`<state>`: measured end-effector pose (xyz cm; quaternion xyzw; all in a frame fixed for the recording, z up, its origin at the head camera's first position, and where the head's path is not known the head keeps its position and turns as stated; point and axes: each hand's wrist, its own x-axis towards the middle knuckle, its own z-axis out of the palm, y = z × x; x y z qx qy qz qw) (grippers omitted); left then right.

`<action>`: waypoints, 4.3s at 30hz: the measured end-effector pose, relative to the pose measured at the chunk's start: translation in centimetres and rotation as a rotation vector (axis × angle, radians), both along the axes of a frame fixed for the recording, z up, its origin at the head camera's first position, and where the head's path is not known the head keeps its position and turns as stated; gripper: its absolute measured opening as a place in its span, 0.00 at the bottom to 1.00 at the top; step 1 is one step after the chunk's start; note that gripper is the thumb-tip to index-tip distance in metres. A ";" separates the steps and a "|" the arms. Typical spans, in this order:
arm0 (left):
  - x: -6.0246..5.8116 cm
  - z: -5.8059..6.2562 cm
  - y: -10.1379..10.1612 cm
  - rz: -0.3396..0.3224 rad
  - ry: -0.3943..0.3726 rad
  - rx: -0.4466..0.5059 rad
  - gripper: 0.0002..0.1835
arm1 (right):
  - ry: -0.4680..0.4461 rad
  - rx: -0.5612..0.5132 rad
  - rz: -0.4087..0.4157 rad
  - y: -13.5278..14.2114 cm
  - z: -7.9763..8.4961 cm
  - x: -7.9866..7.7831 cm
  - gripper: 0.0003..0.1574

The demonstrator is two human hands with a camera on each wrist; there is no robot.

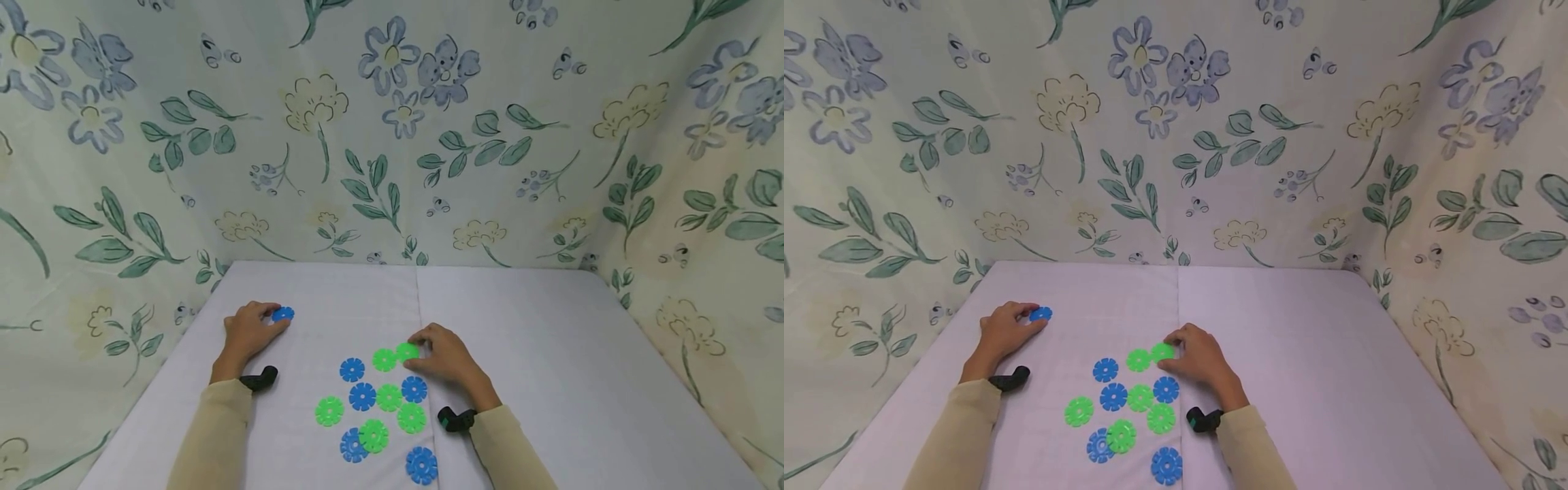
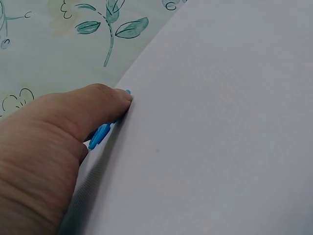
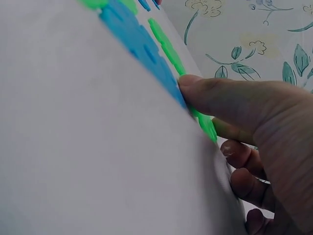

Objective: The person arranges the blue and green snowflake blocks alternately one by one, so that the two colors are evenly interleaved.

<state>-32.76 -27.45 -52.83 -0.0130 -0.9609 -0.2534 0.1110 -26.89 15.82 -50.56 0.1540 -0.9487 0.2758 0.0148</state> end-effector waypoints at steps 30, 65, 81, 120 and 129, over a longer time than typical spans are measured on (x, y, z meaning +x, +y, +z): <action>-0.7 -0.4 -0.4 -0.015 0.032 -0.025 0.30 | 0.392 -0.006 0.093 -1.8 1.5 -1.5 0.25; -0.4 -1.2 -0.3 0.036 0.048 -0.028 0.29 | 0.299 -0.194 -0.090 -18.9 1.1 -7.8 0.30; -0.5 -1.1 -0.5 0.026 0.064 -0.054 0.30 | 0.175 -0.009 -0.071 -21.9 -0.2 -8.0 0.30; -0.5 -0.9 -0.5 0.009 0.053 -0.056 0.30 | 0.139 0.158 -0.050 -22.7 -0.8 -8.0 0.37; -0.4 -0.7 -0.6 0.001 0.060 -0.057 0.30 | 0.129 0.058 -0.013 -21.6 0.3 -7.7 0.34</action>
